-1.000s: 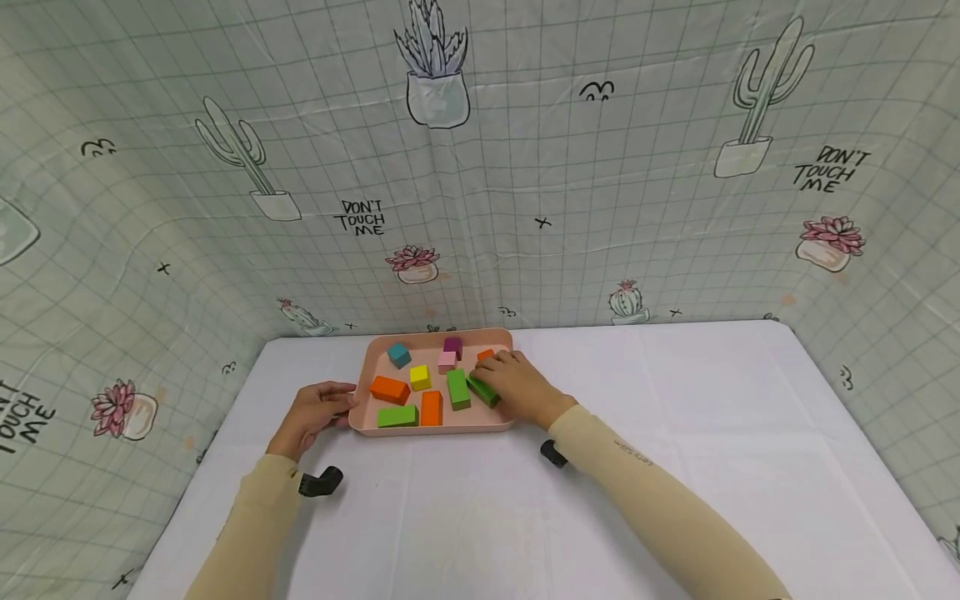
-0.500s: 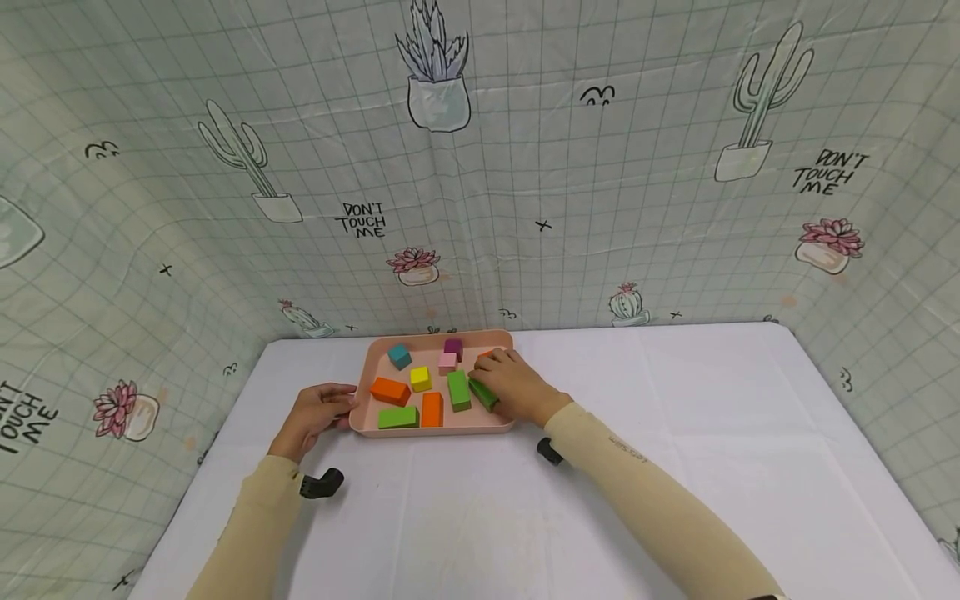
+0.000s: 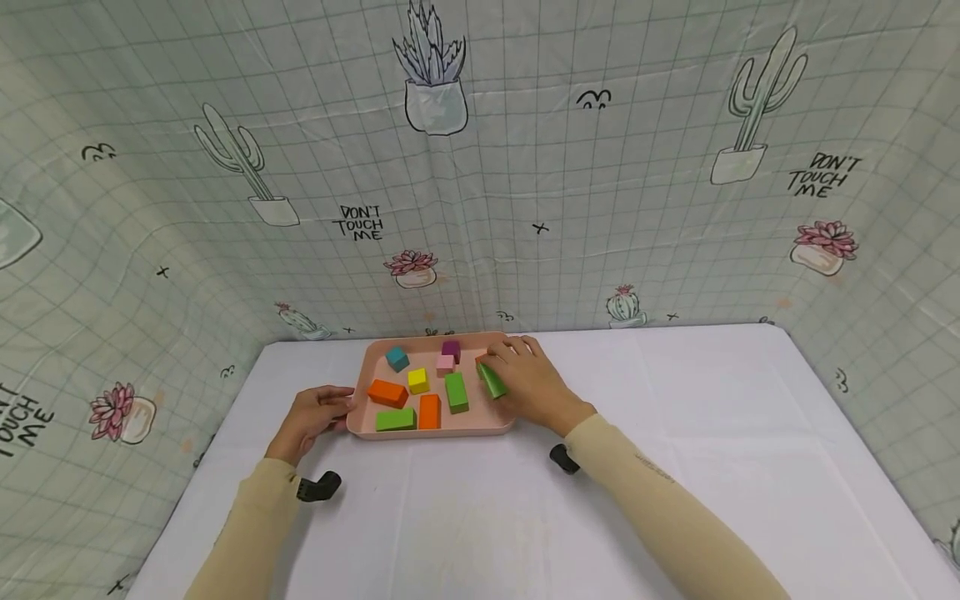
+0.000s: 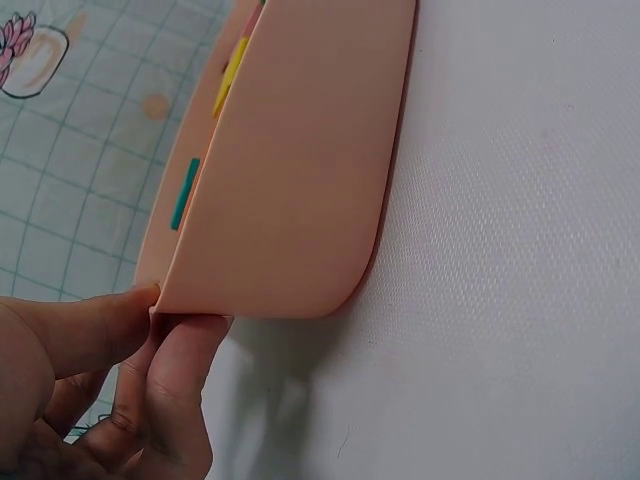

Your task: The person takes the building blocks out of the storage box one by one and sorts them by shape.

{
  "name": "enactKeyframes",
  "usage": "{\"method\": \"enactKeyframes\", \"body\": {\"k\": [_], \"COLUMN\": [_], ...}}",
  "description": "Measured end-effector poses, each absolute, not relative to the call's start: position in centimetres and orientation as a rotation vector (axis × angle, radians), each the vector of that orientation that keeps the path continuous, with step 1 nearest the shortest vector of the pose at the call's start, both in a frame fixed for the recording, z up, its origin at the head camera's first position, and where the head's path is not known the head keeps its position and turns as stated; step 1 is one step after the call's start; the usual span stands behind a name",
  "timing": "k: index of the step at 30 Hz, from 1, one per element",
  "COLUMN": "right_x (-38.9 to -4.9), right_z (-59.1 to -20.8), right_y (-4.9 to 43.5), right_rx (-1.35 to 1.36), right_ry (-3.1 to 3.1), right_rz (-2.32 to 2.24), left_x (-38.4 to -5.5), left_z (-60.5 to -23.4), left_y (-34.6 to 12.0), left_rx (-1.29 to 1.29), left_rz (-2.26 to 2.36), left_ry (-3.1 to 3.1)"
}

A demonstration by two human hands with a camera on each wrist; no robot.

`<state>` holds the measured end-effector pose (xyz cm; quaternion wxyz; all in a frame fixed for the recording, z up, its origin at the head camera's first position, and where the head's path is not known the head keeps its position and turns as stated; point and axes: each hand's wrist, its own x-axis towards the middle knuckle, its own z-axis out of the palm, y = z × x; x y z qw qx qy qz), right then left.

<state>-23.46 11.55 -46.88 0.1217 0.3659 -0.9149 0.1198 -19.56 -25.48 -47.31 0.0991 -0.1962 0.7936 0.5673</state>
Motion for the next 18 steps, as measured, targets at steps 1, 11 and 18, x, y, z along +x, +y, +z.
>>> {"method": "enactKeyframes", "body": {"k": [1,11,18], "right_x": [-23.4,-23.0,-23.2], "right_z": [-46.8,-46.8,-47.1], "right_y": [11.9,15.3,17.2], "right_rx": [1.055,0.898,0.797], "right_ry": [-2.653,-2.550,-2.606], "right_rz": [0.354,0.397,0.403], "left_x": [-19.5,-19.4,-19.3], "left_z": [-47.3,-47.3,-47.0], "left_y": [-25.5,-25.3,-25.2], "left_rx": [-0.579,-0.586,-0.598], "left_rz": [1.677,1.658,1.642], "left_ry": [2.348,2.358,2.369]}}
